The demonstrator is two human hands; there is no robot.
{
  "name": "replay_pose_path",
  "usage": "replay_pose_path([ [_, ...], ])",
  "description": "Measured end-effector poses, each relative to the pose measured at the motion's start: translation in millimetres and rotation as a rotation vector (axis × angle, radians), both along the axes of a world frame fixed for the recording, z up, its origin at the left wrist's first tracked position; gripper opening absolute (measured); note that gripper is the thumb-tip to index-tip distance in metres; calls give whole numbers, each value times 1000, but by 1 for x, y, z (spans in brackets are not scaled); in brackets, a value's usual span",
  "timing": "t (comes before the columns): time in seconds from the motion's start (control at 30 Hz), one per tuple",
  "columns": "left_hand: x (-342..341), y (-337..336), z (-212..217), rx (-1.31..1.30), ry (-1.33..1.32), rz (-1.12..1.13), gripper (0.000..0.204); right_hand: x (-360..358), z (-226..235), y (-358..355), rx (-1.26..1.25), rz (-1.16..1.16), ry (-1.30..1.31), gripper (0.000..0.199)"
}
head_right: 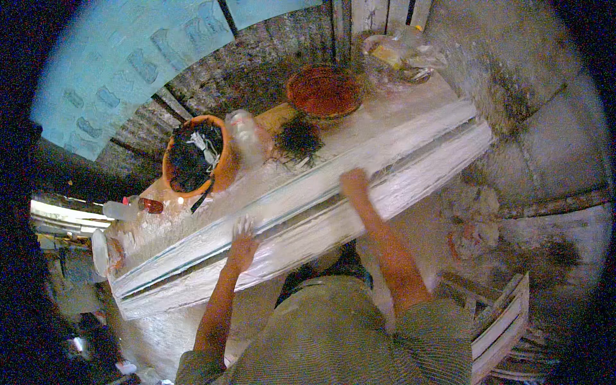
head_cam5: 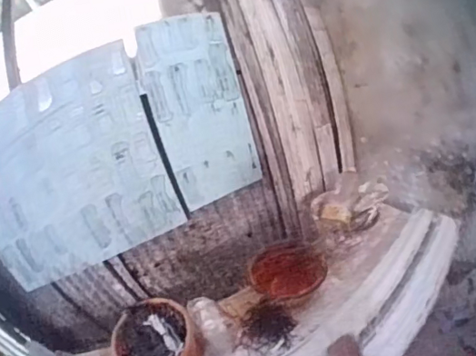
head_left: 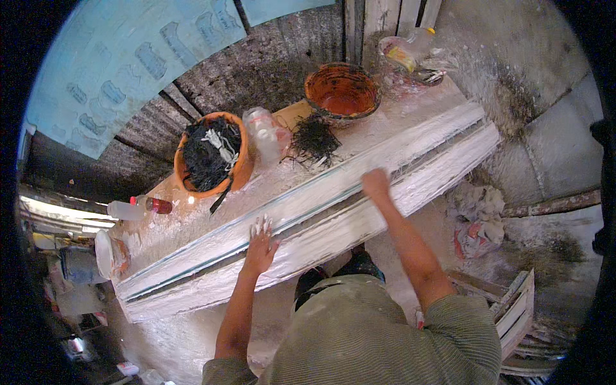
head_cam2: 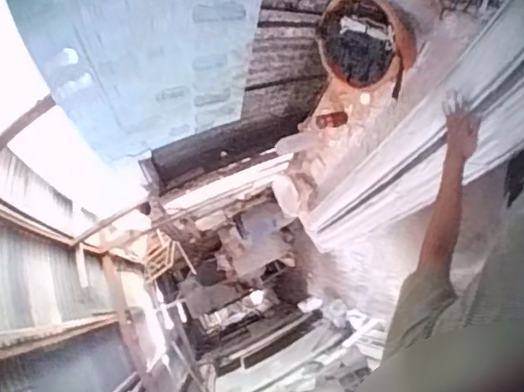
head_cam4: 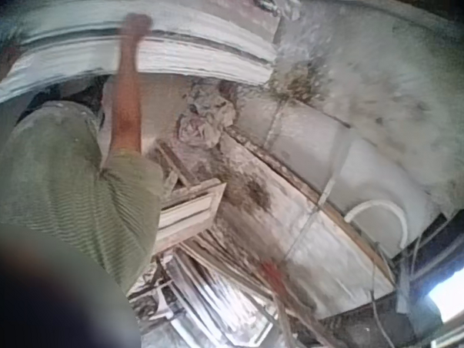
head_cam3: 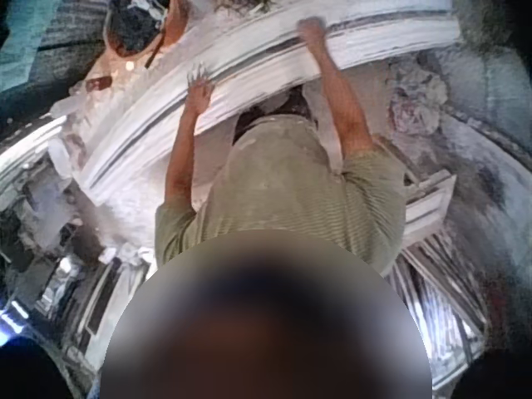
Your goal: The person repeatedly applies a white filler paste to a long wooden board using a cloth, smoothing it along the surface and edges. The person occasionally repositions the board and dips the cloth into a bucket of filler to continue the application.
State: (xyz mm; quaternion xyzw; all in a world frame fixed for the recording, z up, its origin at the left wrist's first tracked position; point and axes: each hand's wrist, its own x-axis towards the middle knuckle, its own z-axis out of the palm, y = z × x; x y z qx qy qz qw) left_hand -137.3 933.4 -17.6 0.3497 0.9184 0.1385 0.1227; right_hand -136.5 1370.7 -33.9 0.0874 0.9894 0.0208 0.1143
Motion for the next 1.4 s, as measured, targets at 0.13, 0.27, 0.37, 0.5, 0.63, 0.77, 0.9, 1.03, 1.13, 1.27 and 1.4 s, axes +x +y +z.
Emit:
replay_pose_path([
  [0.13,12,-67,9,74,-36,149,65,-2,15,-151,-335,-148,-234,34],
  [0.27,25,-115,16,153,-51,282,63,5,34,-264,-408,-214,-219,45],
  [0.37,33,-139,14,224,-66,366,64,12,53,-328,-394,66,-307,52],
  [0.5,39,-155,-3,344,-119,476,63,21,83,-372,-532,243,-209,46],
  [0.63,34,-152,-13,403,-161,536,62,14,96,-360,-724,274,-43,34],
  [0.77,24,-125,-1,465,-200,584,61,-6,67,-290,-674,65,-15,26],
  [0.9,15,-91,23,480,-191,594,61,-14,20,-153,-495,-181,114,23],
  [1.03,22,-66,37,444,-217,617,62,-7,-9,28,-496,-510,366,31],
  [1.13,27,-51,39,468,-151,545,62,-7,-22,132,-200,-431,386,33],
  [1.27,28,-29,40,390,-224,580,61,-14,-49,146,8,-310,125,32],
  [1.4,23,-3,47,364,-239,543,63,2,-82,18,-175,-140,-87,40],
])
